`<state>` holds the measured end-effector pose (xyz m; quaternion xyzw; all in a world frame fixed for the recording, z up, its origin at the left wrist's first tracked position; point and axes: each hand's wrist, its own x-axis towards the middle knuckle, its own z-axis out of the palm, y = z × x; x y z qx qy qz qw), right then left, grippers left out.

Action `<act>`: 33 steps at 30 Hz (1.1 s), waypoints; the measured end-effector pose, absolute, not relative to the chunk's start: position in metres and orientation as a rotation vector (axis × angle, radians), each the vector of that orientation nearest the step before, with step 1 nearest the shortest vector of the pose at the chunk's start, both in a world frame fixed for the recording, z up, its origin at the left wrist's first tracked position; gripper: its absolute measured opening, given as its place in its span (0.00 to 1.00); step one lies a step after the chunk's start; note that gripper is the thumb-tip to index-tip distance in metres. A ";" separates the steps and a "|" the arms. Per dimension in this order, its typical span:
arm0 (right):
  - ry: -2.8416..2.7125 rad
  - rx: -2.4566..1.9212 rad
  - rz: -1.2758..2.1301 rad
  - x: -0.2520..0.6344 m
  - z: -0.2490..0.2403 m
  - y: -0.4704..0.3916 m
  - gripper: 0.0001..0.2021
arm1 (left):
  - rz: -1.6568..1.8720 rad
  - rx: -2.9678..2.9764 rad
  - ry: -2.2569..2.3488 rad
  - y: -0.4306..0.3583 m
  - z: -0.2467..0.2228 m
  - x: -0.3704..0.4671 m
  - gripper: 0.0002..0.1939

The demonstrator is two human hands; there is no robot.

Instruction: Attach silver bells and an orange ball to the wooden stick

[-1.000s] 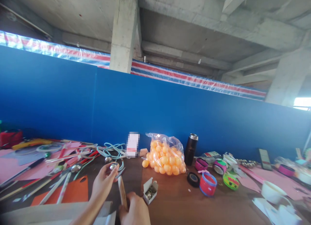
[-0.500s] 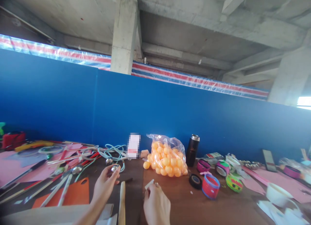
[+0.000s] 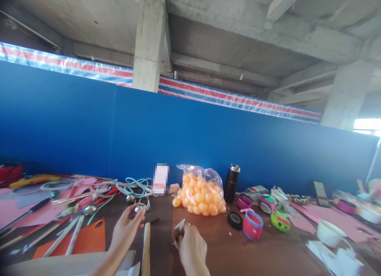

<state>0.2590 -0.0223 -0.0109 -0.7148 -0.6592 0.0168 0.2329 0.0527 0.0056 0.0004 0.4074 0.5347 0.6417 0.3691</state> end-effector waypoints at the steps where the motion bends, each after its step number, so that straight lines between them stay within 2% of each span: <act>1: -1.811 -1.964 0.045 0.258 -0.011 -0.022 0.08 | 1.644 1.041 1.373 0.005 0.001 0.053 0.24; 6: -1.814 -1.966 0.048 0.255 -0.011 -0.021 0.10 | 1.632 1.038 1.348 0.003 0.003 0.054 0.26; 20: -1.779 -1.873 0.128 0.263 -0.021 -0.019 0.07 | 1.602 1.055 1.327 0.000 0.005 0.056 0.26; 23: -1.654 -1.760 0.199 0.263 -0.019 -0.017 0.05 | 1.609 1.022 1.284 0.001 0.004 0.056 0.26; 33: -1.490 -1.393 0.627 0.239 -0.006 -0.014 0.11 | 1.461 0.957 0.977 -0.001 0.005 0.067 0.26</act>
